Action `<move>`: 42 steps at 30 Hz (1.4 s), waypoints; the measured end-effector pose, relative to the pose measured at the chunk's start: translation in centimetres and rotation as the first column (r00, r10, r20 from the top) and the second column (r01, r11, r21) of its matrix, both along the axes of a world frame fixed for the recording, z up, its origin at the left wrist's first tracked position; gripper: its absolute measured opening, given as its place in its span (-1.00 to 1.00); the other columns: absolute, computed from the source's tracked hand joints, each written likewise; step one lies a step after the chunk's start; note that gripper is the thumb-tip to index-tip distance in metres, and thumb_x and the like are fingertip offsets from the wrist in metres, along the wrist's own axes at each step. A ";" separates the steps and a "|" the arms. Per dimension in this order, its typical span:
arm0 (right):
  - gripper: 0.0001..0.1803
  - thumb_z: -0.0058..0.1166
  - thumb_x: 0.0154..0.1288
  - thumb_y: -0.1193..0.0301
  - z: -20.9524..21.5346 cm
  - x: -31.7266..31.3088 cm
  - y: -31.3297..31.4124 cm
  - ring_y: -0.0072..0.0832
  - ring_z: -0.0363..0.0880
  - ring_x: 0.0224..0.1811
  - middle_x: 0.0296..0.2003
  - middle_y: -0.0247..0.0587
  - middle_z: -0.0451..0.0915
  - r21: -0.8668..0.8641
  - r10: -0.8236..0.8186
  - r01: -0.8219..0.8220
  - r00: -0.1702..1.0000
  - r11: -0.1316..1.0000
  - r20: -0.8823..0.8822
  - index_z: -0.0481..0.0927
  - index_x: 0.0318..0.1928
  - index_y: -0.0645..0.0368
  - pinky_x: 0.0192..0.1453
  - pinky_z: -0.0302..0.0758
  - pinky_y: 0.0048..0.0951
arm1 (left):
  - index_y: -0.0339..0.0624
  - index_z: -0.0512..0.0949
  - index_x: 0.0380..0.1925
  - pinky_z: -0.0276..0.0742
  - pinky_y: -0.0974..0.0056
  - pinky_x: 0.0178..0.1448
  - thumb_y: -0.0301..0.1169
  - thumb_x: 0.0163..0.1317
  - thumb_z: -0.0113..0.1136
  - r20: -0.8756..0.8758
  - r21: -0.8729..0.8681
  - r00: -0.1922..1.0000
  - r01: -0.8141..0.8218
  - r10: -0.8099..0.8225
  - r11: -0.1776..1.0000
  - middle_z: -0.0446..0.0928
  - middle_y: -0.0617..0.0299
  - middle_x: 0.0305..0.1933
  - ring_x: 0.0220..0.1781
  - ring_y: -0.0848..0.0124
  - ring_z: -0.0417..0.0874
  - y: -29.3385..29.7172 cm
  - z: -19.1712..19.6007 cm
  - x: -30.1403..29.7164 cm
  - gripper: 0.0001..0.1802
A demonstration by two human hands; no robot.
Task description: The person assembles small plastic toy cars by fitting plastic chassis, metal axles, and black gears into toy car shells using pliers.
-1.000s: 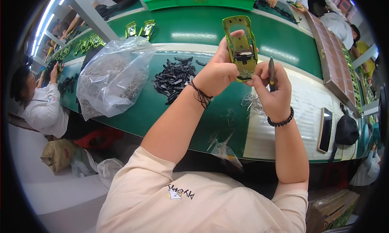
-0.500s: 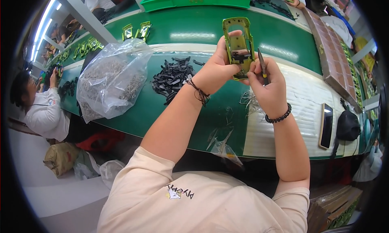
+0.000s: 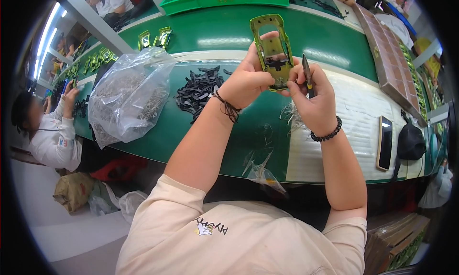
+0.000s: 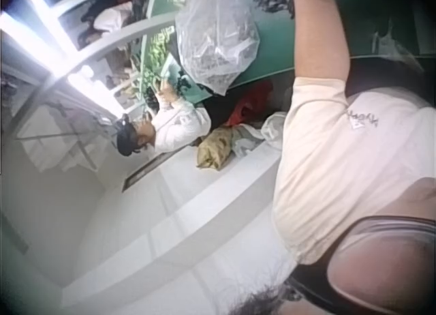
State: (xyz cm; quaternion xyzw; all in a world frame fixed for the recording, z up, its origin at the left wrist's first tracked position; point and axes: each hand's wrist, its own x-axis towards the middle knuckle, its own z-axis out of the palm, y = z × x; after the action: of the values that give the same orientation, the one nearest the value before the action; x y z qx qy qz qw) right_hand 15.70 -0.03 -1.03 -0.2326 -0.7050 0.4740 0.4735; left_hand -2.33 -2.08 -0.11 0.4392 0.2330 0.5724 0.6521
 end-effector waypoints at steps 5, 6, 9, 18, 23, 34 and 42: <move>-0.79 0.05 0.25 0.76 0.0 -0.3 -0.2 -0.71 0.43 -0.25 -0.26 -0.34 0.45 -0.040 -0.014 0.012 0.999 0.999 -0.051 0.33 -0.27 0.24 -0.11 0.71 -0.51 | 0.16 0.03 0.47 0.59 0.09 0.12 -0.79 -0.09 -0.11 -0.007 0.022 1.000 0.005 -0.004 1.000 0.42 -0.03 0.27 0.26 0.14 0.52 0.3 -0.4 -0.2 0.03; -0.78 0.05 0.25 0.76 0.0 -0.3 -0.2 -0.73 0.41 -0.29 -0.25 -0.34 0.45 -0.041 -0.024 0.022 0.999 0.999 -0.041 0.32 -0.27 0.24 -0.13 0.70 -0.53 | 0.17 0.03 0.45 0.62 0.07 0.06 -0.80 -0.11 -0.15 -0.011 0.032 1.000 0.004 -0.004 0.999 0.41 -0.07 0.27 0.23 0.12 0.53 0.4 -0.4 -0.2 0.02; -0.78 0.06 0.24 0.75 0.1 0.0 0.0 -0.77 0.34 -0.38 -0.24 -0.34 0.46 -0.015 -0.021 0.021 1.000 1.000 -0.015 0.31 -0.29 0.23 -0.17 0.69 -0.56 | 0.16 0.02 0.45 0.63 0.07 0.06 -0.79 -0.11 -0.14 -0.011 0.038 1.000 0.022 -0.021 0.999 0.41 -0.07 0.27 0.23 0.10 0.53 0.4 -0.3 -0.2 0.02; -0.78 0.06 0.24 0.74 -0.1 -0.3 -0.1 -0.80 0.27 -0.44 -0.26 -0.38 0.44 -0.058 -0.042 0.038 0.997 0.998 -0.059 0.31 -0.29 0.23 -0.19 0.68 -0.56 | 0.16 0.00 0.45 0.65 0.02 0.06 -0.78 -0.06 -0.10 0.008 0.044 0.999 0.035 -0.036 0.998 0.40 -0.06 0.26 0.19 0.10 0.55 0.7 -1.0 -0.2 0.00; -0.79 0.05 0.25 0.74 -0.1 -0.2 0.0 -0.79 0.29 -0.45 -0.30 -0.40 0.41 -0.061 -0.033 0.030 0.998 0.998 -0.048 0.32 -0.28 0.23 -0.18 0.67 -0.55 | 0.15 -0.01 0.48 0.61 0.05 0.13 -0.79 -0.01 -0.07 -0.015 0.041 0.999 0.038 -0.038 0.998 0.42 -0.02 0.26 0.23 0.13 0.54 0.6 -0.9 -0.3 0.00; -0.82 0.06 0.22 0.76 0.6 0.3 0.2 -0.62 0.50 -0.33 -0.37 -0.29 0.47 0.069 -0.039 0.031 0.993 0.997 0.109 0.38 -0.26 0.30 -0.20 0.68 -0.50 | 0.22 -0.03 0.50 0.59 0.08 0.19 -0.75 0.21 -0.01 -0.091 0.051 0.996 0.015 -0.010 0.999 0.43 0.10 0.24 0.21 0.26 0.55 1.1 -2.1 -0.3 -0.08; -0.80 0.11 0.16 0.70 -0.9 -0.2 0.4 -0.36 0.47 -0.39 -0.37 -0.18 0.47 0.193 -0.228 0.198 0.962 0.961 0.151 0.41 -0.22 0.28 -0.24 0.46 -0.43 | 0.26 -0.03 0.47 0.54 0.10 0.27 -0.79 0.20 -0.05 -0.184 0.094 0.978 -0.078 0.094 0.993 0.41 0.13 0.25 0.25 0.25 0.53 0.9 -1.8 0.4 -0.08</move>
State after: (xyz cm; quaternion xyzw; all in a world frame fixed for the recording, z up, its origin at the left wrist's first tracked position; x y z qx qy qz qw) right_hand 15.51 0.37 -1.91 -0.3045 -0.7529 0.3344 0.4782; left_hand -1.93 -1.21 -1.90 0.5087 0.2872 0.5655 0.5821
